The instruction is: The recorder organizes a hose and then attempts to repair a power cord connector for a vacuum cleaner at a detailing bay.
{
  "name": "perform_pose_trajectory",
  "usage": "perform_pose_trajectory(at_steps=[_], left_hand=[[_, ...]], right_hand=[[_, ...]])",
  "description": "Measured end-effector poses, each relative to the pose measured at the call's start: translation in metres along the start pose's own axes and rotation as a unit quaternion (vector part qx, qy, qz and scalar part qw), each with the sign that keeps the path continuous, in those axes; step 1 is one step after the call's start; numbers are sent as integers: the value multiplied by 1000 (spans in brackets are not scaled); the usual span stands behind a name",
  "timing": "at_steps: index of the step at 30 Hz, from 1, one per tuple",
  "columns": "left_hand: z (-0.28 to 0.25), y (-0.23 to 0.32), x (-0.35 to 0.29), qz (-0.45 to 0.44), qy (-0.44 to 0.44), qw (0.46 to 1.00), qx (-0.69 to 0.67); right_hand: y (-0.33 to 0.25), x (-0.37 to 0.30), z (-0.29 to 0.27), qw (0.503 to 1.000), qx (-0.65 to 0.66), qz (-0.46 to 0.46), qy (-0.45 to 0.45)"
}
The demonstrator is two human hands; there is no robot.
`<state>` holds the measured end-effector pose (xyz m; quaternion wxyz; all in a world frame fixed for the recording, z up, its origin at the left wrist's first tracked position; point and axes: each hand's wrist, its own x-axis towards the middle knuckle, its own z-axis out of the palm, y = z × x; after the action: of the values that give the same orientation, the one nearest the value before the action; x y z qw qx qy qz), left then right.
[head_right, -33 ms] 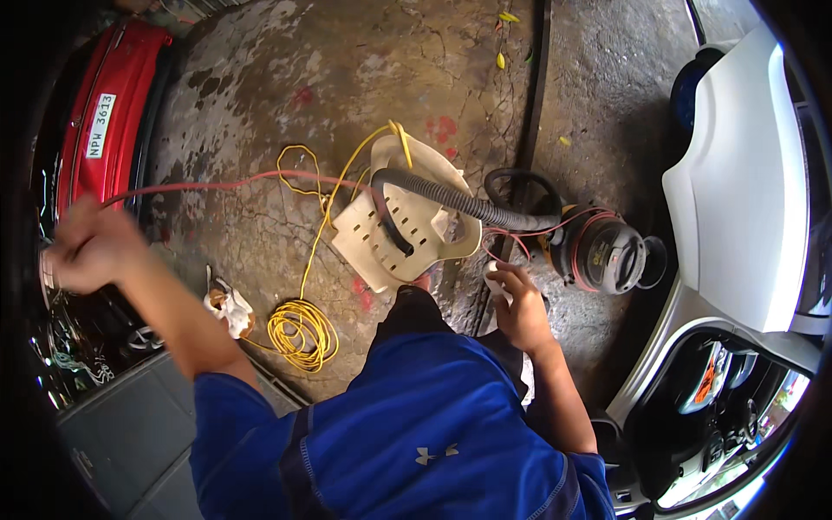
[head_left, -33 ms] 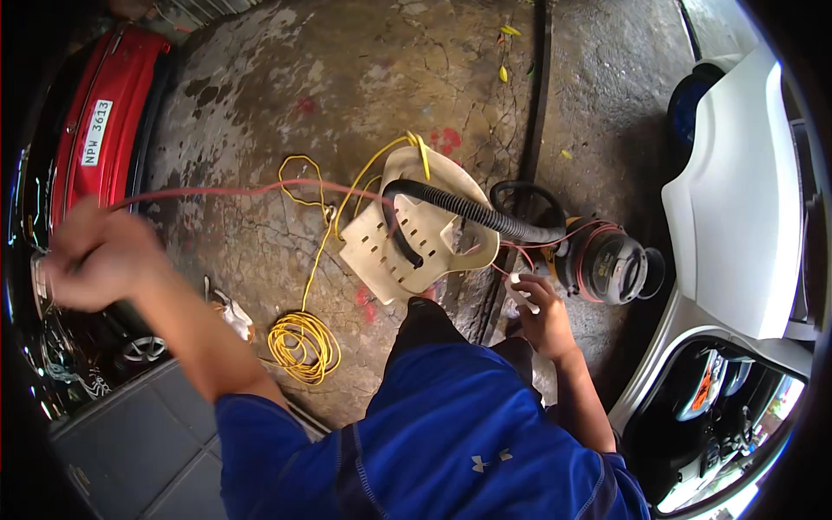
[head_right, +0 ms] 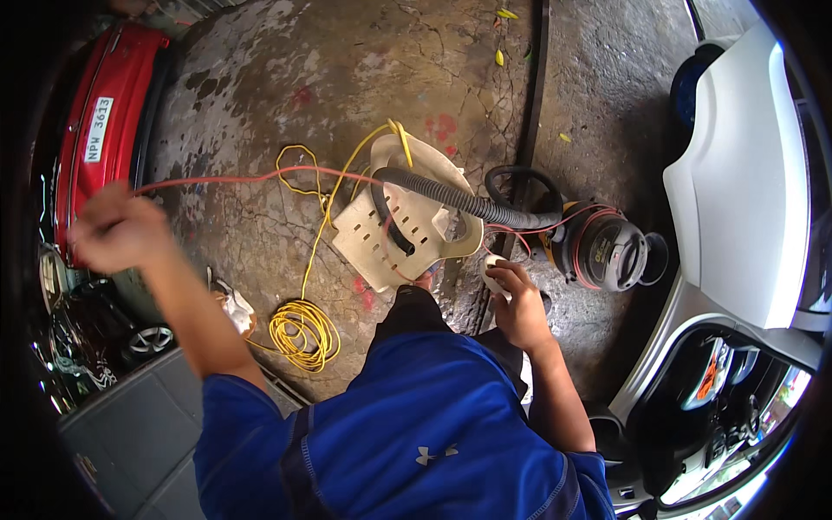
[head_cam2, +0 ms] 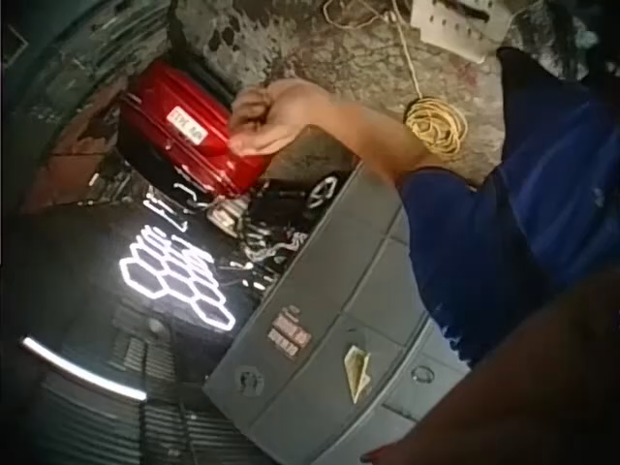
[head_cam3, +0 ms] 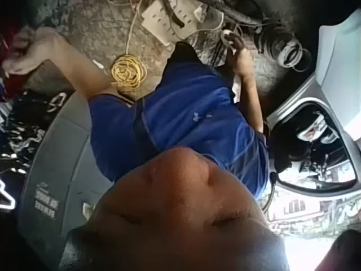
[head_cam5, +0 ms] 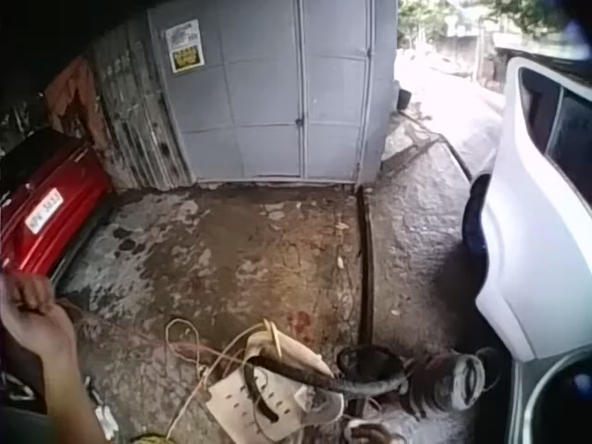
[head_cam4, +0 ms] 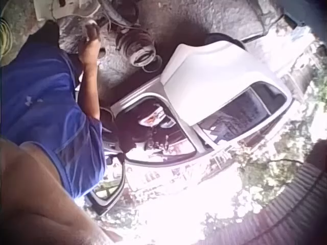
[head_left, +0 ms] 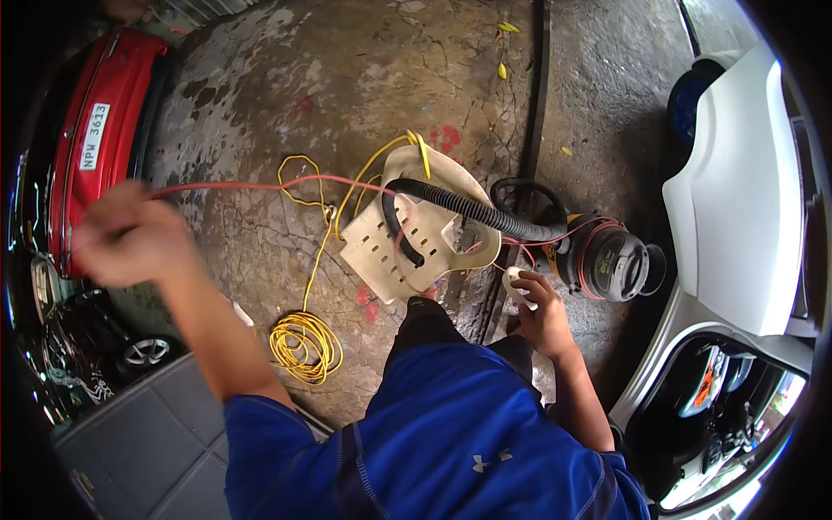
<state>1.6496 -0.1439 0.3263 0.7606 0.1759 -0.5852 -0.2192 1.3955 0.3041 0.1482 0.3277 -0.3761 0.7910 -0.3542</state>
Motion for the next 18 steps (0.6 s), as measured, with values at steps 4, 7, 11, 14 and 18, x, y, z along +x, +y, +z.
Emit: perform_pose_trajectory(at_steps=[4,7,11,14,18], left_hand=[[-26,-75,-183,-247,-251,934,60],[-72,-107,-323,-341,-413,817,212],[-146,-135,-443,-453,-428,661,417],[-180,-144,-489,-562,-328,636,414],[-180,-144,-515,-605,-333,683,237]], right_hand=[[23,-2,37,999,6,45,4],[40,-3,69,998,-5,66,-7],[65,14,129,993,19,110,-38],[78,41,173,993,17,98,-55],[76,79,213,995,-27,85,-39]])
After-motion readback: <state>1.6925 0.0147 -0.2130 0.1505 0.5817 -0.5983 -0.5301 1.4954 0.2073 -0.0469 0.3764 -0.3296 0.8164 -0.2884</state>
